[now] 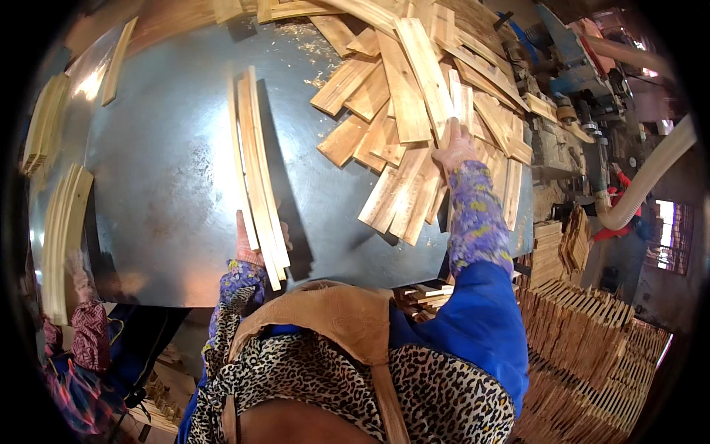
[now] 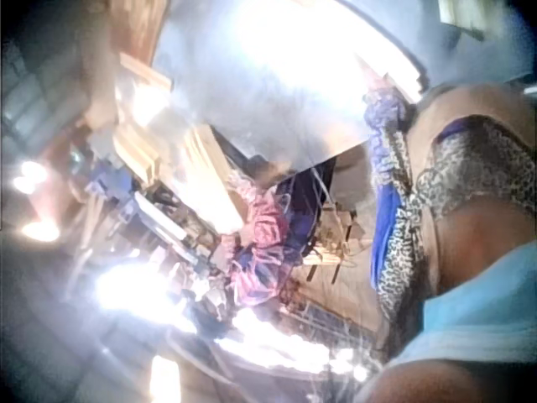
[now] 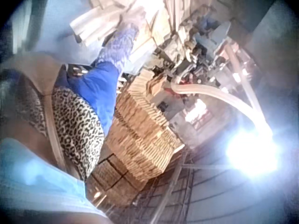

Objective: The person sorts wooden planks on a metal table in a workshop. They pick up planks from a disorganized pile, inspect them, and stack them neatly on the left side of the table. The person handles the wood by hand, organizing it into a growing stack.

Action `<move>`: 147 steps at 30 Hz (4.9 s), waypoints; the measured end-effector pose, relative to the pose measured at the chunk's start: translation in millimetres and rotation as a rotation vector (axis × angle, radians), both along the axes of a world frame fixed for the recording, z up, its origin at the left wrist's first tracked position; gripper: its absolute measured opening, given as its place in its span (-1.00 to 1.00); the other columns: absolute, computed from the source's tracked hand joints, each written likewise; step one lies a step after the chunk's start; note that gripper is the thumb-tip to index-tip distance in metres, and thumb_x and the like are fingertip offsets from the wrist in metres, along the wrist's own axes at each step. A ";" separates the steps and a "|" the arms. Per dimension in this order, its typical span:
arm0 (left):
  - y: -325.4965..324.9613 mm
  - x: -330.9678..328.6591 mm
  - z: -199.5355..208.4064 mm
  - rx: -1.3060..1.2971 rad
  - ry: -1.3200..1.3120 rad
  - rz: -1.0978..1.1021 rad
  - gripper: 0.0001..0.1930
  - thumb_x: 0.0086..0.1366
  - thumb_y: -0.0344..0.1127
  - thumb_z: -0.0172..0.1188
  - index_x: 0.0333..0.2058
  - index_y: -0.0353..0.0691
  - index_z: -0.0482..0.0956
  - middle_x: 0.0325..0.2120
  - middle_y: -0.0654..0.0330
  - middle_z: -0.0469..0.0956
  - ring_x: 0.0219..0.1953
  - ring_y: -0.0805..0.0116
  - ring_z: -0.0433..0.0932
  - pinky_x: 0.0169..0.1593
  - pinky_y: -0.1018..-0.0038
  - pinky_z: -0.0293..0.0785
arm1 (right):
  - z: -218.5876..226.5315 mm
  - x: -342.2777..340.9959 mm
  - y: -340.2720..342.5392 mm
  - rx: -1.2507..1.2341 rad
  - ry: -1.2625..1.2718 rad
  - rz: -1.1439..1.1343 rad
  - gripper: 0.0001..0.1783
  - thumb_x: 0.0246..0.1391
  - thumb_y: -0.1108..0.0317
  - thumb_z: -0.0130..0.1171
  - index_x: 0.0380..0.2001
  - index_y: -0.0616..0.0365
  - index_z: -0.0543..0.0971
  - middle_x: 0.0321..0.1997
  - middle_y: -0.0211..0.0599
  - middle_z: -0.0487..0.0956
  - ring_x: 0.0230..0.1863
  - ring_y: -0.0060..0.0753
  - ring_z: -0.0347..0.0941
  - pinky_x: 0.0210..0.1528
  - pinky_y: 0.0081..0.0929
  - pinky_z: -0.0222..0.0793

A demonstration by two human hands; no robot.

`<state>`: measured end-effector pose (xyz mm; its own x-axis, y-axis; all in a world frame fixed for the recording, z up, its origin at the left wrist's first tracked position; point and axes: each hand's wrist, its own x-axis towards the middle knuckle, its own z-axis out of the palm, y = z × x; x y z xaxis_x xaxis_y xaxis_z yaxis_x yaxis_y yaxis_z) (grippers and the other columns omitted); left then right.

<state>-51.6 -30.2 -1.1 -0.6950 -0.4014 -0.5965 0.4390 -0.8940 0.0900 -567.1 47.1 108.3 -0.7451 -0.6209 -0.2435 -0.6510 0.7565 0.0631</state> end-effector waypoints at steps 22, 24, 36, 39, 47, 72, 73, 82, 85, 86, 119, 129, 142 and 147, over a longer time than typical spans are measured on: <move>19.3 -64.7 -21.5 0.071 0.284 0.264 -0.13 0.43 0.29 0.32 0.47 -0.21 0.40 0.31 -0.04 0.60 0.23 -0.04 0.68 0.27 -0.08 0.67 | -8.4 -37.1 -298.5 -0.157 0.201 0.344 0.13 0.05 -0.36 0.39 0.55 0.04 0.32 0.50 0.19 0.43 0.45 0.14 0.45 0.49 -0.05 0.40; 6.7 -67.3 -33.5 0.055 0.281 0.259 -0.10 0.41 0.32 0.34 0.48 -0.18 0.39 0.29 -0.04 0.62 0.22 -0.04 0.68 0.28 -0.08 0.66 | -5.2 -50.8 -311.5 -0.118 0.043 0.208 0.24 0.01 -0.47 0.40 0.58 0.03 0.28 0.57 0.22 0.34 0.50 0.10 0.41 0.49 -0.07 0.43; -27.9 -54.0 33.6 -0.135 -0.207 0.167 -0.30 0.47 0.03 0.33 0.40 -0.33 0.46 0.15 -0.06 0.69 0.09 0.04 0.73 0.21 0.09 0.71 | 3.3 105.0 -228.3 -0.027 -0.031 0.101 0.08 0.10 -0.10 0.43 0.56 0.10 0.20 0.42 0.20 0.48 0.45 0.19 0.45 0.47 -0.09 0.44; -30.1 0.6 43.9 -0.625 -0.470 -0.024 -0.27 0.32 -0.09 0.41 0.35 -0.38 0.48 0.12 -0.01 0.67 0.06 0.10 0.70 0.20 0.11 0.66 | 34.7 125.3 -202.6 -0.056 -0.174 0.056 0.01 0.06 0.06 0.49 0.48 0.13 0.23 0.48 0.22 0.42 0.48 0.24 0.40 0.49 -0.01 0.43; 26.8 99.3 84.8 -0.975 -1.846 -0.790 0.10 0.16 0.07 0.48 0.55 -0.19 0.08 0.17 -0.11 0.53 0.21 -0.12 0.57 0.26 0.04 0.55 | -22.4 205.0 -91.5 -0.122 0.077 0.043 0.06 0.02 0.12 0.47 0.54 0.06 0.21 0.51 0.10 0.35 0.51 0.22 0.34 0.52 -0.03 0.35; 8.8 132.0 97.5 -1.137 -1.608 -0.859 0.14 0.15 -0.03 0.51 0.61 -0.13 0.08 0.58 -0.28 0.03 0.44 -0.25 0.35 0.44 0.07 0.46 | -123.0 424.0 -21.5 -0.672 -1.270 -0.054 -0.51 0.31 0.24 0.02 0.17 0.30 0.62 -0.03 0.04 0.75 -0.01 -0.12 0.67 0.11 -0.26 0.55; 3.0 151.4 86.8 -1.162 -1.519 -0.655 0.14 0.17 -0.09 0.48 0.62 -0.20 0.02 0.58 -0.27 0.06 0.47 -0.21 0.36 0.43 0.07 0.49 | -113.1 426.3 -22.9 -0.699 -1.303 -0.057 -0.49 0.30 0.27 0.03 0.21 0.30 0.60 -0.03 -0.06 0.74 -0.02 -0.19 0.65 0.12 -0.29 0.54; 38.8 227.8 6.5 -0.132 0.176 0.485 -0.49 0.52 -0.19 0.24 0.28 -0.44 0.55 0.13 -0.15 0.70 0.11 -0.06 0.75 0.15 0.03 0.77 | -62.7 508.5 -41.2 -0.319 -1.134 0.404 -0.21 0.35 0.03 0.11 0.53 0.22 0.35 0.43 0.20 0.56 0.45 0.03 0.50 0.50 -0.20 0.36; 25.7 219.8 10.4 -0.157 -0.249 0.644 -0.60 0.57 -0.23 0.20 0.20 -0.43 0.61 0.02 -0.04 0.75 0.04 0.09 0.75 0.18 0.21 0.70 | -76.4 521.0 -38.6 -0.273 -1.141 0.555 -0.15 0.38 -0.03 0.12 0.57 0.22 0.29 0.49 0.25 0.49 0.51 0.06 0.43 0.54 -0.22 0.31; 26.2 226.8 10.8 -0.310 -0.563 0.455 -0.57 0.56 -0.26 0.17 0.26 -0.42 0.57 0.03 -0.03 0.75 0.06 0.12 0.74 0.19 0.25 0.67 | -91.1 519.4 -39.5 -0.261 -1.149 0.612 -0.14 0.39 -0.04 0.12 0.58 0.22 0.28 0.49 0.27 0.48 0.52 0.07 0.41 0.55 -0.23 0.30; -137.3 449.3 74.1 -0.886 -2.585 -0.764 -0.19 0.08 0.18 0.50 0.23 -0.11 0.50 0.12 0.00 0.52 0.16 -0.07 0.55 0.22 -0.04 0.51 | -149.5 441.4 -22.3 -0.217 -1.255 -0.183 -0.35 0.36 0.17 0.13 0.43 0.23 0.50 -0.18 -0.33 0.68 -0.15 -0.28 0.55 0.04 -0.25 0.51; -134.3 383.6 95.6 -0.908 -2.568 -1.129 0.11 0.15 0.18 0.56 0.59 -0.02 0.21 0.51 -0.14 0.31 0.53 -0.09 0.29 0.53 -0.01 0.19 | -42.9 310.7 -23.4 -0.277 -0.278 0.082 -0.22 0.26 -0.02 0.27 0.44 0.14 0.43 0.20 0.16 0.63 0.26 0.23 0.52 0.33 0.09 0.44; -249.9 -119.4 -3.6 -1.418 -0.950 -0.402 -0.09 0.43 0.08 0.32 0.52 -0.45 0.25 0.50 -0.28 0.30 0.53 -0.07 0.33 0.57 0.23 0.19 | -24.0 78.9 -75.0 -0.435 -0.389 -0.552 0.05 0.35 -0.43 0.07 0.65 0.02 0.17 0.57 0.17 0.39 0.60 0.16 0.27 0.59 -0.03 0.24; -282.5 -280.3 -14.3 -1.507 -0.814 -0.688 0.15 0.36 0.48 0.17 0.55 -0.43 0.16 0.50 -0.29 0.32 0.54 -0.16 0.32 0.56 0.20 0.18 | -40.9 13.5 -128.3 -0.360 -0.186 -0.452 0.14 0.27 -0.56 0.05 0.65 0.00 0.19 0.65 0.15 0.27 0.66 0.26 0.12 0.62 0.12 0.15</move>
<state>-331.8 -312.6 -15.4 -0.7058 -0.6525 -0.2759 -0.4807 0.1551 0.8631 -553.6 -81.2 67.4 -0.9192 -0.3207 -0.2284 -0.2359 0.9130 -0.3327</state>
